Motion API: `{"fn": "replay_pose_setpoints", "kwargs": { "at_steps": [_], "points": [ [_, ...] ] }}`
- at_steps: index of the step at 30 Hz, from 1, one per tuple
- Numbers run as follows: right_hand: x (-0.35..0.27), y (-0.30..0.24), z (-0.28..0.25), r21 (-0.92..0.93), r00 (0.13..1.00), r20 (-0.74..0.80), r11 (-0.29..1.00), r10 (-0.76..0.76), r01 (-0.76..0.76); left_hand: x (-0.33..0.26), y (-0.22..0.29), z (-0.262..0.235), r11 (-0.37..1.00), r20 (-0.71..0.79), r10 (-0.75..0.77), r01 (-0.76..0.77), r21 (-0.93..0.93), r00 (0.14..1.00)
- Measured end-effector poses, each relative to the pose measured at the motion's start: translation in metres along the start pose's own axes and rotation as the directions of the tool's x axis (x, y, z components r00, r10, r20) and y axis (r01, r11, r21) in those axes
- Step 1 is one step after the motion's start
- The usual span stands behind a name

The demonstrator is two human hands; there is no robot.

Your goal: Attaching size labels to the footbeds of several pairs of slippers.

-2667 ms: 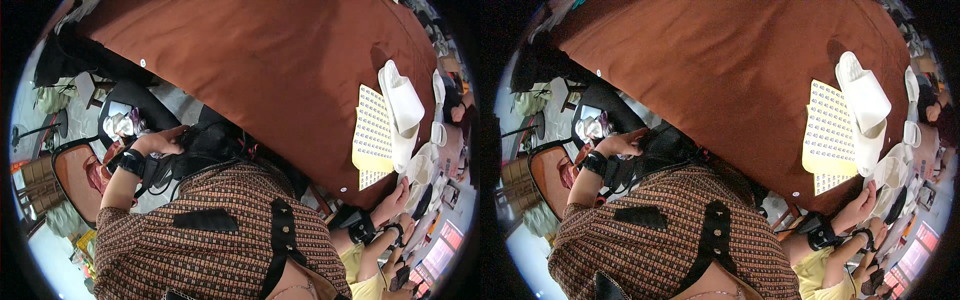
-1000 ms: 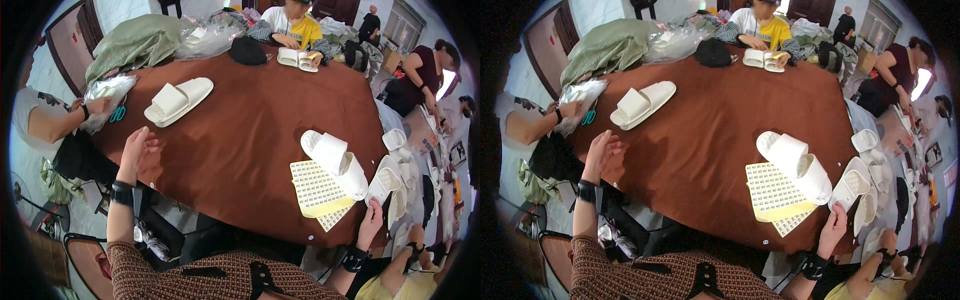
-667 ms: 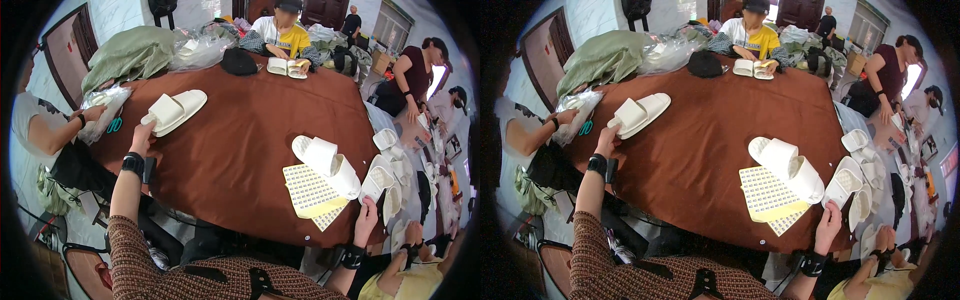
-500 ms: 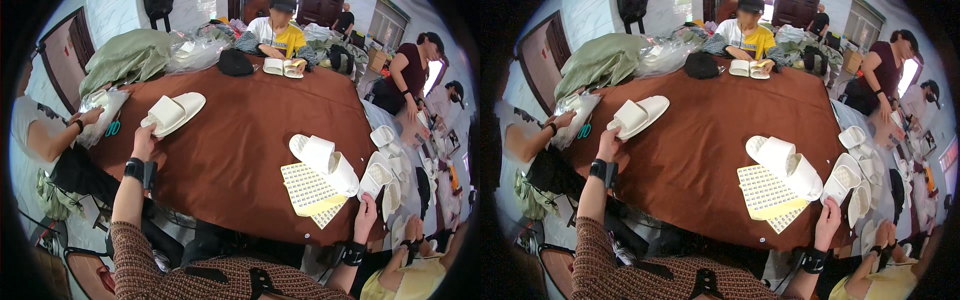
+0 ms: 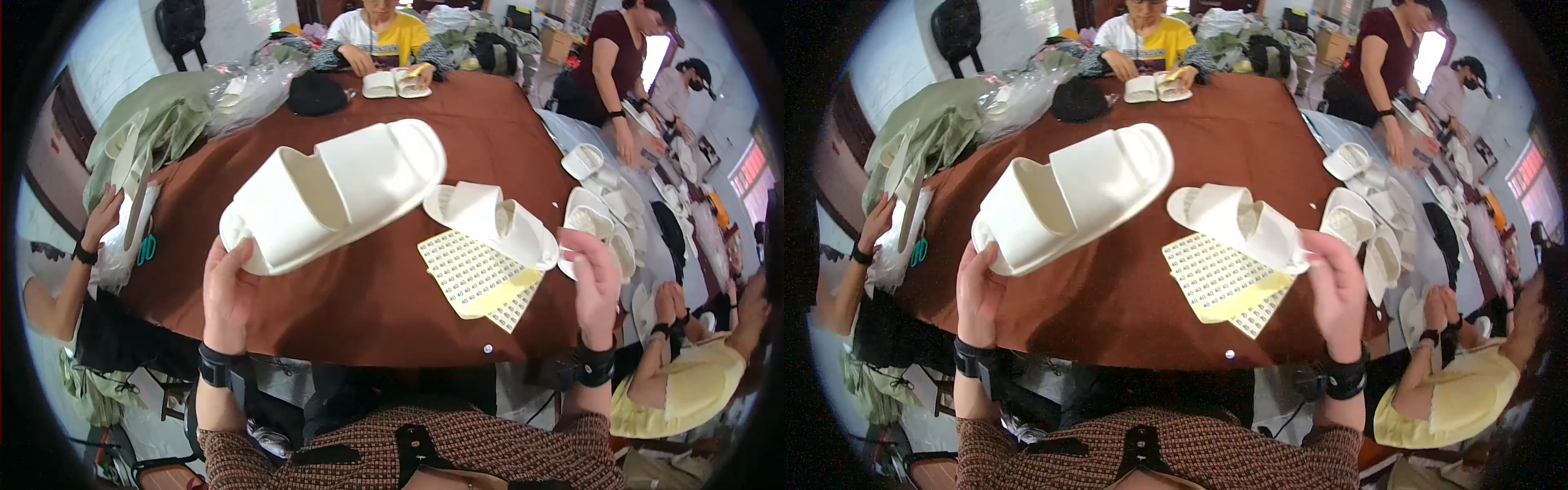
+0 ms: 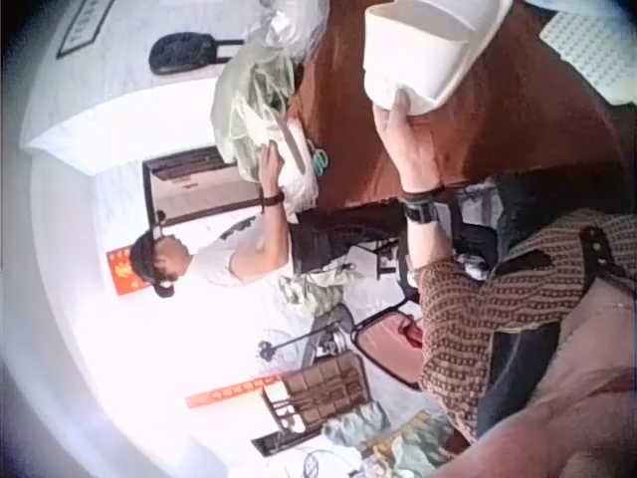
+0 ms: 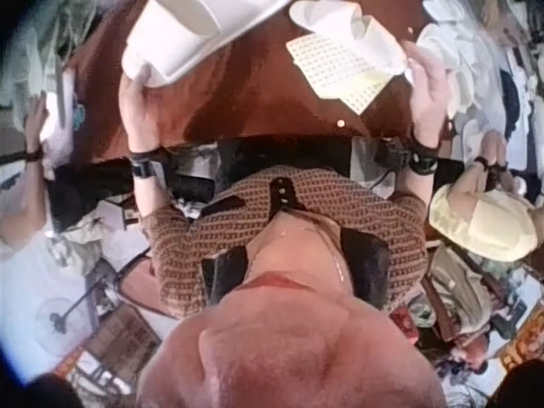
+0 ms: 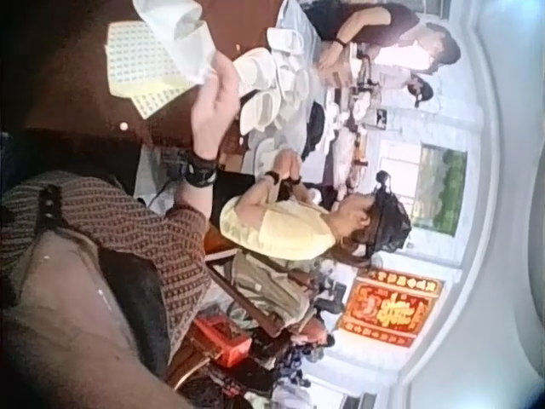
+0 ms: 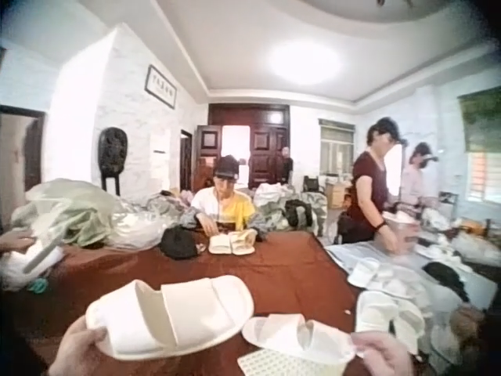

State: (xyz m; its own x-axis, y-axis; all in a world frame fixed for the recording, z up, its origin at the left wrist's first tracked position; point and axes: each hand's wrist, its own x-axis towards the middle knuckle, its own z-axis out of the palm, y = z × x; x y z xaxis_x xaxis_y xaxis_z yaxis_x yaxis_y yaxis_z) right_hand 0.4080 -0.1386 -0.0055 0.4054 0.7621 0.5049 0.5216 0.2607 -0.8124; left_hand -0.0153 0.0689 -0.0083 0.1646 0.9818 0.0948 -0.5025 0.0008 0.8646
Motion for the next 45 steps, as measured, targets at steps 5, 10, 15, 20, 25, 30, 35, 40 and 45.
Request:
{"fn": "replay_pose_setpoints", "kwargs": {
  "at_steps": [5, 10, 15, 20, 25, 30, 35, 40, 45],
  "points": [
    [0.005, -0.016, 0.042, 0.487, 0.913, 0.407, 0.854, -0.036, -0.183, -0.037, -0.04, 0.042, 0.989, 0.133, -0.117, 0.128, -0.076, 0.984],
    [0.006, -0.017, 0.045, 0.629, 0.901, 0.395, 0.661, 0.182, -0.409, -0.057, -0.063, 0.055, 0.951, 0.222, -0.265, 0.293, -0.104, 0.938],
    [0.006, -0.016, 0.041, 0.59, 0.878, 0.375, 0.654, 0.297, -0.473, -0.065, -0.065, 0.051, 0.948, 0.244, -0.293, 0.314, -0.05, 0.924],
    [0.006, -0.017, 0.038, 0.602, 0.899, 0.366, 0.675, 0.243, -0.427, -0.068, -0.061, 0.045, 0.93, 0.281, -0.303, 0.347, -0.122, 0.91],
    [0.022, -0.02, 0.027, 0.595, 0.933, 0.266, 0.721, 0.241, -0.356, -0.054, -0.038, 0.021, 0.98, 0.038, -0.153, 0.156, -0.122, 0.988],
    [0.048, -0.028, 0.022, 0.401, 0.966, 0.154, 0.88, 0.209, -0.254, -0.028, -0.015, -0.003, 0.992, -0.035, -0.022, 0.027, 0.124, 0.999],
    [0.077, -0.04, 0.041, 0.245, 0.961, 0.17, 0.935, 0.219, -0.256, 0.008, -0.006, -0.005, 0.974, -0.011, -0.038, 0.039, 0.225, 0.999],
    [0.103, -0.043, 0.09, 0.17, 0.91, 0.402, 0.968, 0.105, -0.187, 0.043, -0.007, 0.008, 0.942, 0.119, -0.107, 0.062, 0.329, 0.987],
    [0.113, -0.027, 0.145, 0.236, 0.905, 0.426, 0.967, -0.018, -0.092, 0.087, -0.026, 0.013, 0.787, 0.141, -0.142, 0.025, 0.617, 0.98]
  ]
}}
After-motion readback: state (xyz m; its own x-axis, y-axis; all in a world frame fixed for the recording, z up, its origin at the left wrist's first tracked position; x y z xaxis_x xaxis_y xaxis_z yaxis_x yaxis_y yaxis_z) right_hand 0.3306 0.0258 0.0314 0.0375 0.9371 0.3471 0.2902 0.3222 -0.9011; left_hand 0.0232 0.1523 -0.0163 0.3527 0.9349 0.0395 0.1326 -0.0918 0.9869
